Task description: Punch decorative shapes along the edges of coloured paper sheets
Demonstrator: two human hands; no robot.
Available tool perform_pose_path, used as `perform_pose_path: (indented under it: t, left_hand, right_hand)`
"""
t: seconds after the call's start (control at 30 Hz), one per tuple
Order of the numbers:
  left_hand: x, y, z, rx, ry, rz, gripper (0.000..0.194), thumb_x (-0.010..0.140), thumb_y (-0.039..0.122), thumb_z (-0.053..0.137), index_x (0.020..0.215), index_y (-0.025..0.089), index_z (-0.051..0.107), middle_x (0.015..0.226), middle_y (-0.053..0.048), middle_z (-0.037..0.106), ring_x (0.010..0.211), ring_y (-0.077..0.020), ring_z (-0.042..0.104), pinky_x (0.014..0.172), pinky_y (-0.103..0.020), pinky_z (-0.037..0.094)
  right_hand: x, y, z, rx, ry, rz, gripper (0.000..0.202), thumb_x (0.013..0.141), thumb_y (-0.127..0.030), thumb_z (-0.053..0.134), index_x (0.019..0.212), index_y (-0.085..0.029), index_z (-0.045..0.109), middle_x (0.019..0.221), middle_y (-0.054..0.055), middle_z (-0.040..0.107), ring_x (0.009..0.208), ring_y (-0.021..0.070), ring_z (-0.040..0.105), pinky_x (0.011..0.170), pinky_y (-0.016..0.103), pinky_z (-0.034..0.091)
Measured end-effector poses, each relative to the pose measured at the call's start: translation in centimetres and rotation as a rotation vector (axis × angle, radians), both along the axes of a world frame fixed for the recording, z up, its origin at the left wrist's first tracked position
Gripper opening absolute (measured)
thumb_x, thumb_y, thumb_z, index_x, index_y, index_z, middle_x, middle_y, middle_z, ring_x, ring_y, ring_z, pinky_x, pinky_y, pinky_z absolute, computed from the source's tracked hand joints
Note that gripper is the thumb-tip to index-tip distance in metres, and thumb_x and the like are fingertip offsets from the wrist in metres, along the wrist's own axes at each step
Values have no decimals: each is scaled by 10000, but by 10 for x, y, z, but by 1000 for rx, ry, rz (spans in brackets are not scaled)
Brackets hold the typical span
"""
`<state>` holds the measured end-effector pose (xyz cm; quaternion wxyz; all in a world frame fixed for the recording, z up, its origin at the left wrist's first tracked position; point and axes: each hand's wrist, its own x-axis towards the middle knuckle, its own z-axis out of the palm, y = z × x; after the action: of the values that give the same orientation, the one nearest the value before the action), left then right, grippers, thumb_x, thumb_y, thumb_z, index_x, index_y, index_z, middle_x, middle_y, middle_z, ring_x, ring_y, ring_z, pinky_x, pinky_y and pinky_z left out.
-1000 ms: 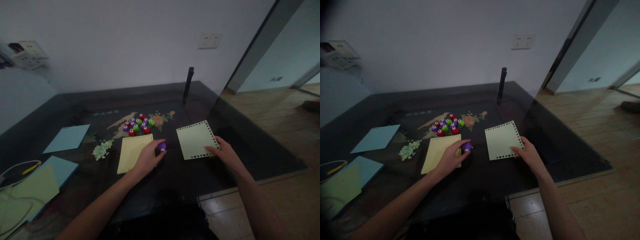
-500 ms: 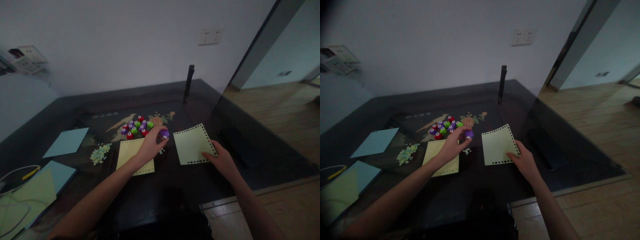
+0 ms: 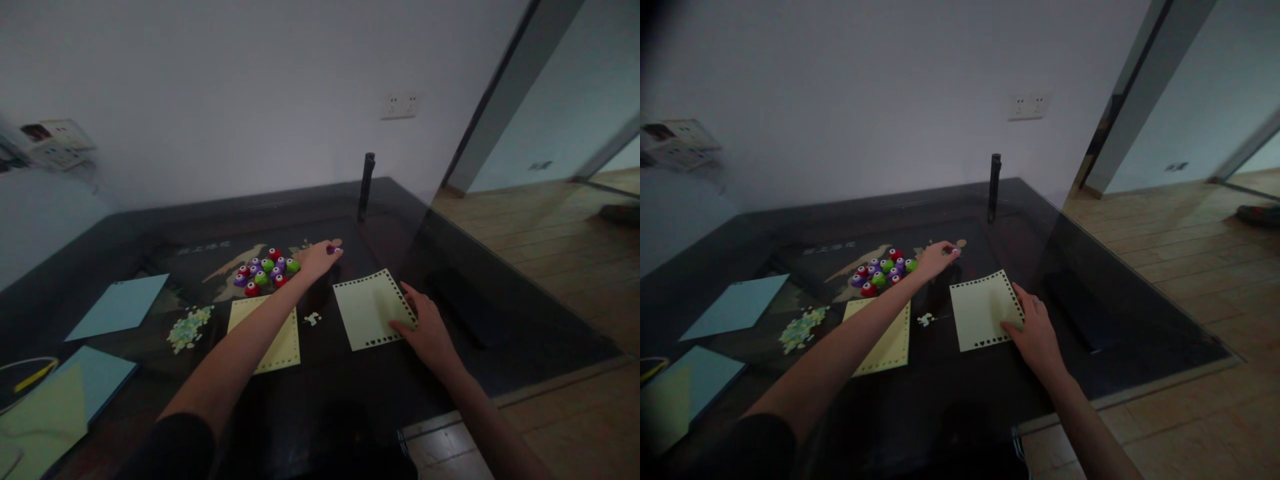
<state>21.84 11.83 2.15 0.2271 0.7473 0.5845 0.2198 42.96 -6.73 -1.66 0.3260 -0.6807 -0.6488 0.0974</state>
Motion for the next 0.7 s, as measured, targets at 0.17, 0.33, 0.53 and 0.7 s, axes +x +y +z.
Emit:
perform_pose_path:
  t: [0.17,0.33,0.53,0.7]
  left_hand:
    - [13,10,-8,57,30,-28,274,821,360,596,969,149,687,974,-107,711,923,-221,645,815,-289,462]
    - [22,18,-14,81,33,-42,277,839,333,569,1013,153,688,1024,-107,699,972,-210,628,849,-276,446]
    - [27,32,-22,71,66,-38,253,835,333,562,938,157,711,946,-109,713,896,-218,650,803,-288,465]
    - [30,39,-23,67,52,-71,254,843,321,550,920,146,718,946,-120,717,913,-219,654,828,-293,470]
  right_hand:
    - [2,0,-5,74,-87,58,503,764,-261,589,1260,-220,516,1265,114,503,1139,299,463,974,468,400]
    - [3,1,-8,73,-103,94,446,769,-236,593,1213,-205,568,1231,110,550,1117,289,489,964,461,415]
    - [4,1,-9,48,-79,134,353,790,-249,590,1138,-208,632,1197,93,607,1099,282,503,950,474,425]
    - [5,2,-11,48,-61,156,316,790,-244,598,1097,-199,658,1162,87,641,1075,280,519,939,477,432]
